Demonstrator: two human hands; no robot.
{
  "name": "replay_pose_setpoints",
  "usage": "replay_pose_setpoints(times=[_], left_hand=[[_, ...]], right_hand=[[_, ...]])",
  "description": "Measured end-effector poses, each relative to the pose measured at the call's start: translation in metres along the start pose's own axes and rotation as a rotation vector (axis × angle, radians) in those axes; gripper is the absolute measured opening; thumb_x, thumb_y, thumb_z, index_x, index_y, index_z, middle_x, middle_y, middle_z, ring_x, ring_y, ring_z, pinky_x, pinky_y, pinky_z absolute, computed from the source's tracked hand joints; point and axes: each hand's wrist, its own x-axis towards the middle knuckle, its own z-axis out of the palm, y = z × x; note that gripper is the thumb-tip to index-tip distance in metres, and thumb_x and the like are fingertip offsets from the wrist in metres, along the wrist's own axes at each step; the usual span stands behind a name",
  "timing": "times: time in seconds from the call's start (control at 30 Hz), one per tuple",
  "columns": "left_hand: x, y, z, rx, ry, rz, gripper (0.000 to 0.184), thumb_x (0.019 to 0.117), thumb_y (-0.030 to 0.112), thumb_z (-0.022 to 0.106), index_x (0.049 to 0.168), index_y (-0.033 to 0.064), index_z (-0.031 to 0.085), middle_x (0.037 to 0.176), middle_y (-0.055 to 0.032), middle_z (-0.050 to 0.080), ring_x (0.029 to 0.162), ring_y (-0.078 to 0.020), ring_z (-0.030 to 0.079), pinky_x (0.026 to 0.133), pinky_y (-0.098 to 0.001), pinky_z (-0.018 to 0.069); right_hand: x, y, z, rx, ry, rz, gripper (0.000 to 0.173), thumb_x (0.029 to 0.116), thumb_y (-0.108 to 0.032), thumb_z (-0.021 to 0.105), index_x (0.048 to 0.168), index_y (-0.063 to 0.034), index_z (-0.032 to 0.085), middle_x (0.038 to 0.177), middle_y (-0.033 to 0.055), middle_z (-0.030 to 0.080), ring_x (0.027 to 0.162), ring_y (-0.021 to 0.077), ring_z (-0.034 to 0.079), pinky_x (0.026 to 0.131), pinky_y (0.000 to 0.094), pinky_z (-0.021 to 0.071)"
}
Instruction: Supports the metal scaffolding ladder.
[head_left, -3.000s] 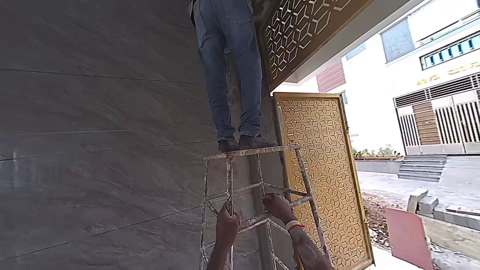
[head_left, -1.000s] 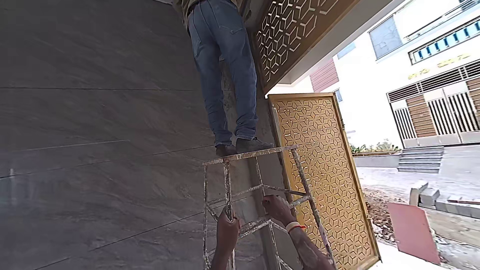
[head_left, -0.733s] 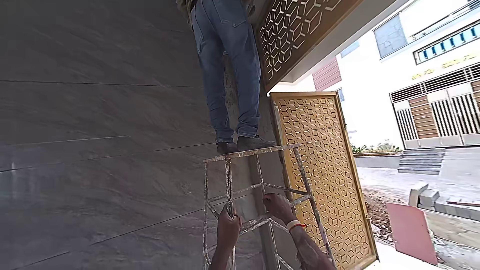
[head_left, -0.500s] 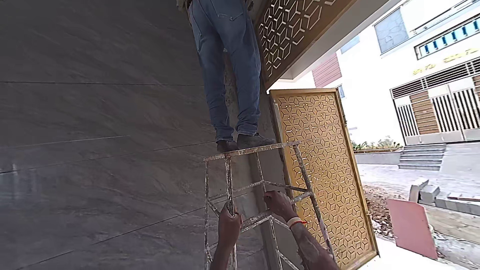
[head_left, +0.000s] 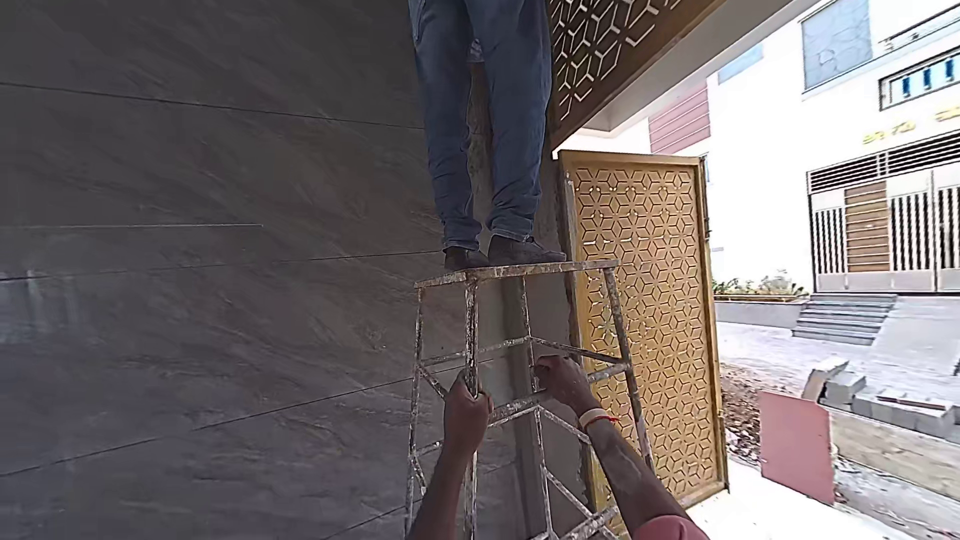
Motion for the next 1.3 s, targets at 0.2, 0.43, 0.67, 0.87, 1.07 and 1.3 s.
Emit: replay_pose_setpoints(times=[0.2, 0.43, 0.67, 0.87, 1.07, 1.3], left_hand=[[0.001, 0.001, 0.000, 0.039, -0.009, -0.017, 0.018, 0.0869, 0.001, 0.057, 0.104, 0.0060, 0.057, 0.066, -0.0005, 0.059, 0.052, -0.0131, 0.058, 0.052, -0.0318, 0.0507], [0.001, 0.002, 0.000, 0.115, -0.031, -0.039, 0.019, 0.0905, 0.009, 0.057, 0.109, 0.0082, 0.058, 0.071, -0.0013, 0.060, 0.058, -0.0157, 0.060, 0.058, -0.0364, 0.0526], [0.003, 0.000, 0.000, 0.127, -0.051, -0.049, 0.021, 0.0894, 0.012, 0.057, 0.110, 0.0090, 0.059, 0.072, -0.0018, 0.061, 0.061, -0.0173, 0.062, 0.060, -0.0395, 0.0532], [0.002, -0.001, 0.000, 0.118, -0.048, -0.051, 0.022, 0.0886, 0.012, 0.056, 0.110, 0.0100, 0.058, 0.071, -0.0009, 0.060, 0.059, -0.0164, 0.060, 0.059, -0.0388, 0.0527], [0.002, -0.002, 0.000, 0.100, -0.029, -0.042, 0.019, 0.0870, 0.011, 0.057, 0.106, 0.0100, 0.058, 0.070, -0.0004, 0.062, 0.058, -0.0155, 0.061, 0.057, -0.0369, 0.0527], [0.003, -0.001, 0.001, 0.109, -0.027, -0.057, 0.020, 0.0883, 0.008, 0.058, 0.108, 0.0083, 0.058, 0.072, -0.0024, 0.062, 0.059, -0.0172, 0.061, 0.058, -0.0382, 0.0532]], right_hand=[[0.000, 0.001, -0.001, 0.007, -0.002, 0.002, 0.035, 0.1041, -0.040, 0.049, 0.108, -0.0189, 0.076, 0.100, 0.0059, 0.076, 0.099, 0.0280, 0.071, 0.088, 0.0603, 0.0518], [0.001, 0.002, 0.001, 0.005, 0.020, -0.010, 0.034, 0.1056, -0.033, 0.047, 0.101, -0.0152, 0.076, 0.086, 0.0040, 0.075, 0.086, 0.0241, 0.071, 0.083, 0.0549, 0.0527], [0.002, 0.003, 0.003, -0.033, 0.034, -0.020, 0.034, 0.1067, -0.032, 0.048, 0.103, -0.0157, 0.077, 0.090, 0.0043, 0.076, 0.092, 0.0245, 0.072, 0.093, 0.0572, 0.0503], [0.002, 0.004, 0.004, -0.023, 0.040, -0.005, 0.035, 0.1062, -0.034, 0.047, 0.102, -0.0166, 0.077, 0.089, 0.0035, 0.076, 0.091, 0.0246, 0.072, 0.088, 0.0567, 0.0527], [0.005, 0.008, 0.006, 0.018, 0.045, -0.014, 0.034, 0.1051, -0.034, 0.048, 0.099, -0.0165, 0.077, 0.086, 0.0032, 0.076, 0.086, 0.0242, 0.072, 0.085, 0.0567, 0.0538], [0.006, 0.010, 0.005, 0.019, 0.039, -0.020, 0.034, 0.1051, -0.033, 0.048, 0.100, -0.0156, 0.077, 0.087, 0.0042, 0.075, 0.087, 0.0242, 0.072, 0.085, 0.0555, 0.0540]])
